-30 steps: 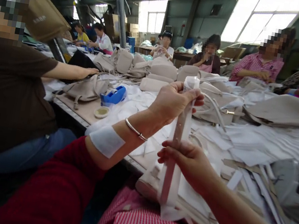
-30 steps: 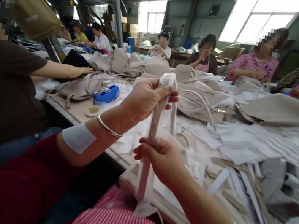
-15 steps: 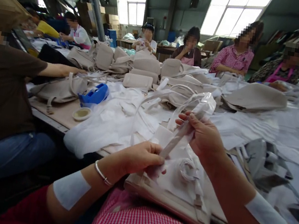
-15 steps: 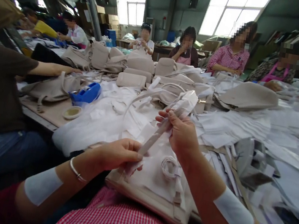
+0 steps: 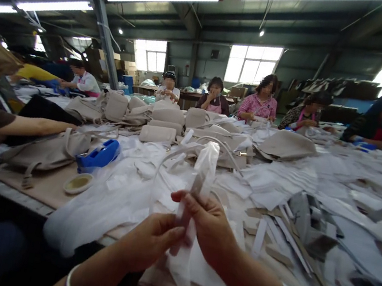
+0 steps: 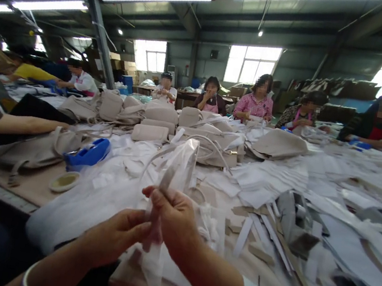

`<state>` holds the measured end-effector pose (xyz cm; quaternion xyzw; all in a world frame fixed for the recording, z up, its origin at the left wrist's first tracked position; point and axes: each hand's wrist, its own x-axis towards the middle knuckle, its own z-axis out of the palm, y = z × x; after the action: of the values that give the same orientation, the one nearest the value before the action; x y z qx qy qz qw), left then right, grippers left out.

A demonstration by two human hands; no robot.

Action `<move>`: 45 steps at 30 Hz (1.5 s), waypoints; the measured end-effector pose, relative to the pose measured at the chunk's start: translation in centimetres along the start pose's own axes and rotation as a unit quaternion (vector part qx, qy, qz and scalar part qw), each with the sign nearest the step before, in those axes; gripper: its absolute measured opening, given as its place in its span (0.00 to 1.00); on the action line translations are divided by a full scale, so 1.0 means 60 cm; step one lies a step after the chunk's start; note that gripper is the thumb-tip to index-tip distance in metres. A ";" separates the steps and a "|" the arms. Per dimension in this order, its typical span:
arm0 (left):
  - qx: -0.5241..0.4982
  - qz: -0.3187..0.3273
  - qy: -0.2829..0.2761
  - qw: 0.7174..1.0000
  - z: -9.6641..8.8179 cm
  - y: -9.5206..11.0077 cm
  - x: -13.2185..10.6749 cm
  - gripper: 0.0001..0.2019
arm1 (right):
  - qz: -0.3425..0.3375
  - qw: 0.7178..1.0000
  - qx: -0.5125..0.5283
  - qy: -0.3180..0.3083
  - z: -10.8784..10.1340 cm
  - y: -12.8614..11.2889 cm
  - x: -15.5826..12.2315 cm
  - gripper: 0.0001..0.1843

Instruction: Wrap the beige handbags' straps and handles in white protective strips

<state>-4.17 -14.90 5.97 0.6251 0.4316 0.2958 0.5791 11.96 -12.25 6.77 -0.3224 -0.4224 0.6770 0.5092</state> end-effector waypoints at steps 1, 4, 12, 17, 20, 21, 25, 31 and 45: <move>-0.019 -0.028 -0.011 0.999 0.013 -0.007 0.000 0.20 | -0.001 1.000 -0.029 -0.005 0.003 -0.005 -0.002 0.19; -0.059 -0.079 0.007 0.995 0.038 -0.030 -0.014 0.22 | -0.016 0.997 -0.071 -0.011 0.000 -0.022 -0.001 0.16; -0.092 -0.036 0.133 0.986 0.027 -0.040 -0.034 0.22 | 0.071 0.995 0.011 -0.064 0.024 0.025 -0.026 0.23; -0.090 -0.041 0.093 0.991 0.039 -0.033 -0.038 0.21 | 0.039 0.998 -0.045 -0.003 0.011 -0.013 -0.011 0.19; -0.055 -0.075 0.077 0.993 0.049 -0.021 -0.033 0.24 | -0.006 0.998 -0.059 0.022 0.002 -0.011 -0.001 0.16; -0.046 -0.071 0.078 0.993 0.051 -0.017 -0.029 0.24 | 0.011 0.998 -0.056 0.014 0.002 -0.002 -0.002 0.16; -0.051 0.010 0.091 0.994 0.046 -0.010 -0.007 0.23 | 0.099 0.994 -0.043 -0.024 -0.003 0.030 -0.015 0.22; -0.039 -0.025 0.012 0.999 0.025 -0.021 -0.012 0.24 | -0.048 0.994 -0.082 0.045 -0.023 -0.012 0.008 0.13; -0.152 -0.022 0.154 0.976 0.021 -0.019 0.008 0.17 | -0.321 0.835 -0.445 0.037 -0.058 -0.002 0.003 0.21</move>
<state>-3.07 -15.12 4.60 0.4676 0.4789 0.4378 0.6003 14.99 -11.23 5.39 -0.3858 -0.7384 0.2023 0.5147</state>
